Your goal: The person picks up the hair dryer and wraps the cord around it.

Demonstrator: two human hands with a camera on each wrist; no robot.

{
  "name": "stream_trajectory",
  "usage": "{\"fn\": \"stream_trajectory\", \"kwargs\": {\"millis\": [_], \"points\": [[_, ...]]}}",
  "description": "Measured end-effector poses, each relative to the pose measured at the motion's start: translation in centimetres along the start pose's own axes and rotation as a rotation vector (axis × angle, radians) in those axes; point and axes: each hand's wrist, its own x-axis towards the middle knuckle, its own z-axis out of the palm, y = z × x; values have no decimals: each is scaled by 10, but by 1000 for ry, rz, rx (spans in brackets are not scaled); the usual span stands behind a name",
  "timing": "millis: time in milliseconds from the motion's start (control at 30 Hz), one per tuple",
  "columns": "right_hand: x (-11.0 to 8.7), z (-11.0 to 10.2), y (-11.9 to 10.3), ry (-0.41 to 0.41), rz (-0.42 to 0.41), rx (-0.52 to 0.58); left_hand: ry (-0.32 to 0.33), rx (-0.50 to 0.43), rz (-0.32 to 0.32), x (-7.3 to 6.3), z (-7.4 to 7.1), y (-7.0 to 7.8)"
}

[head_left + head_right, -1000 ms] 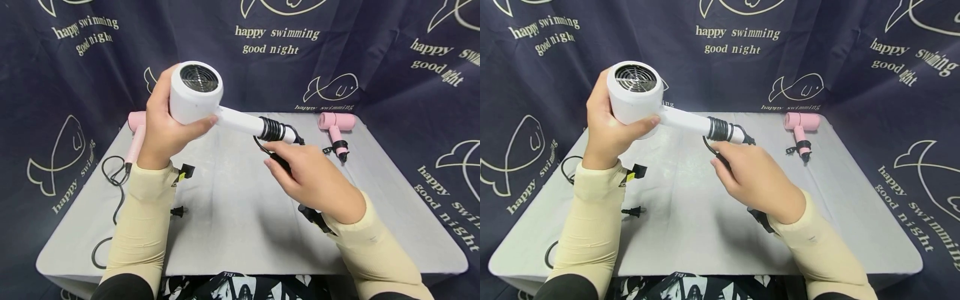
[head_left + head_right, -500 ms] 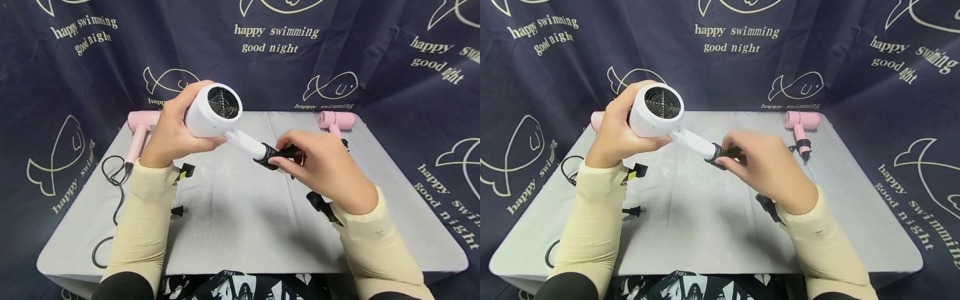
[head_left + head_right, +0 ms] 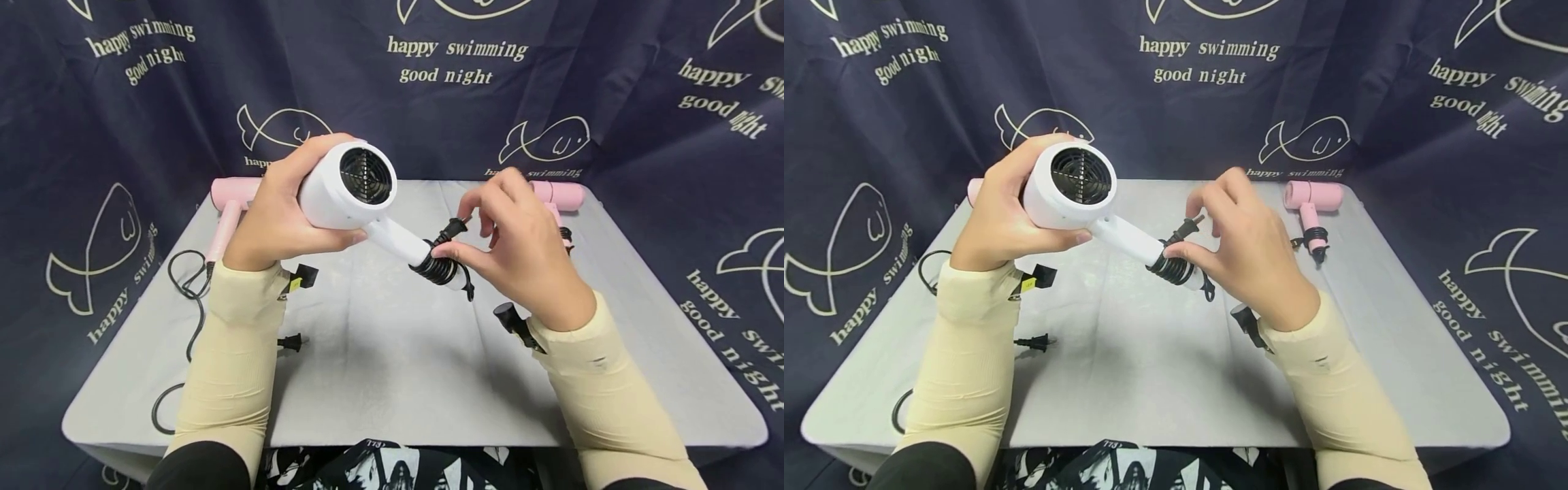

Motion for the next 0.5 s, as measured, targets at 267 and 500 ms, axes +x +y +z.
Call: {"fn": "stream_trajectory", "kwargs": {"millis": [267,500], "points": [[-3,15,-1,-102,-67,43,56,59,-75,4,5,2],[-8,36,-1,-196,-27,-49,188,63,-194,6,11,-1]]}}
